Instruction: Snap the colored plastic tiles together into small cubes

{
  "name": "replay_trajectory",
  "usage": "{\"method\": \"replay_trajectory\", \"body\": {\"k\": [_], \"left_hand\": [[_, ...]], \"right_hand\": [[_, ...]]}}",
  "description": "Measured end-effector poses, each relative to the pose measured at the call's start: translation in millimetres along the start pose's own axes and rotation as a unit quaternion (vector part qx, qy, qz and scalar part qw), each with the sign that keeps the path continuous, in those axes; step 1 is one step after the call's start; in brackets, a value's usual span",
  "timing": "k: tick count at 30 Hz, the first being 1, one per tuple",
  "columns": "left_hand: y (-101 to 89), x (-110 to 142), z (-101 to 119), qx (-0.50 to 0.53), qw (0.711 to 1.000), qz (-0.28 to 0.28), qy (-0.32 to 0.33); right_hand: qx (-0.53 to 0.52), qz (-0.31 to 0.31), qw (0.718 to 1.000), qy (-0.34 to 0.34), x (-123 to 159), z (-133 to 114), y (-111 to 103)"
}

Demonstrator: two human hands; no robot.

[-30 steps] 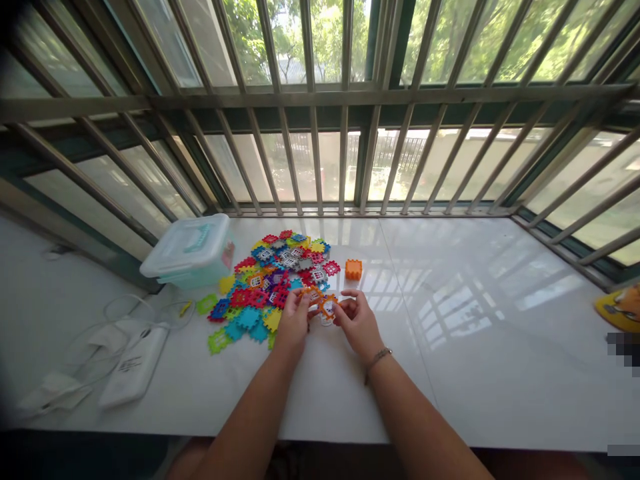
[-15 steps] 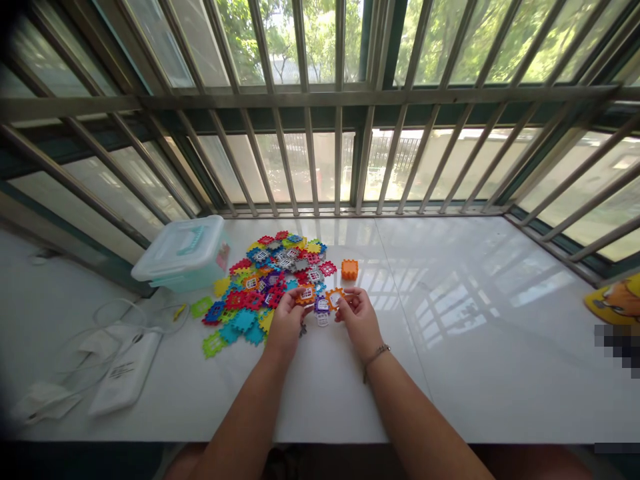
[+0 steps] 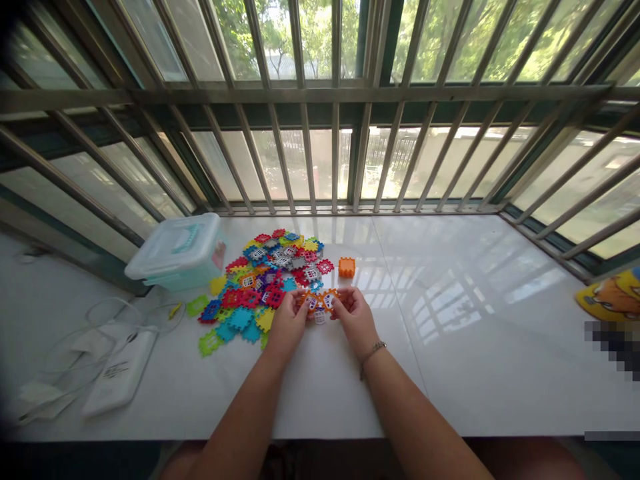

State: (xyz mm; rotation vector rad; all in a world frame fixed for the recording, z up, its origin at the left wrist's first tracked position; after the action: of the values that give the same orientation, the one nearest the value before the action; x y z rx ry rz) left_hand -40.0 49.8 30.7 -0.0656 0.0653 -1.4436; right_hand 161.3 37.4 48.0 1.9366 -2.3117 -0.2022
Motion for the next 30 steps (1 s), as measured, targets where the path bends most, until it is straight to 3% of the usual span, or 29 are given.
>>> {"method": "replay_trajectory", "body": {"k": [7, 16, 24, 30], "left_hand": [[2.7, 4, 14, -0.027, 0.999, -0.014, 0.04], [16.3, 9, 20, 0.151, 0.984, -0.089, -0.032], [19.1, 15, 26, 0.201, 0.971, -0.112, -0.07], [23.5, 20, 30, 0.195, 0.968, -0.142, -0.068]], "right_hand": [[0.047, -0.015, 0.999, -0.01, 3, -4, 5], [0.103, -0.015, 0.994, -0.025, 4, 1, 5], [0.241, 0.033, 0.969, -0.054, 7, -4, 1], [0.255, 0.038, 0.965, -0.056, 7, -5, 2]]}}
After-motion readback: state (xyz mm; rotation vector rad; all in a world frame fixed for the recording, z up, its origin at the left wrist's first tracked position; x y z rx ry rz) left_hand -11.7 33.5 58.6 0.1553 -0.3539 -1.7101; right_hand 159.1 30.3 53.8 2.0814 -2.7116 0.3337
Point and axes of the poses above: each hand's wrist, its own x-axis away from the middle knuckle, its own y-axis out of the palm, z = x × y, the point moved 7 cm from there along -x, towards the middle knuckle, and after that the axes turned 3 degrees about z, right-handed, at the moved point
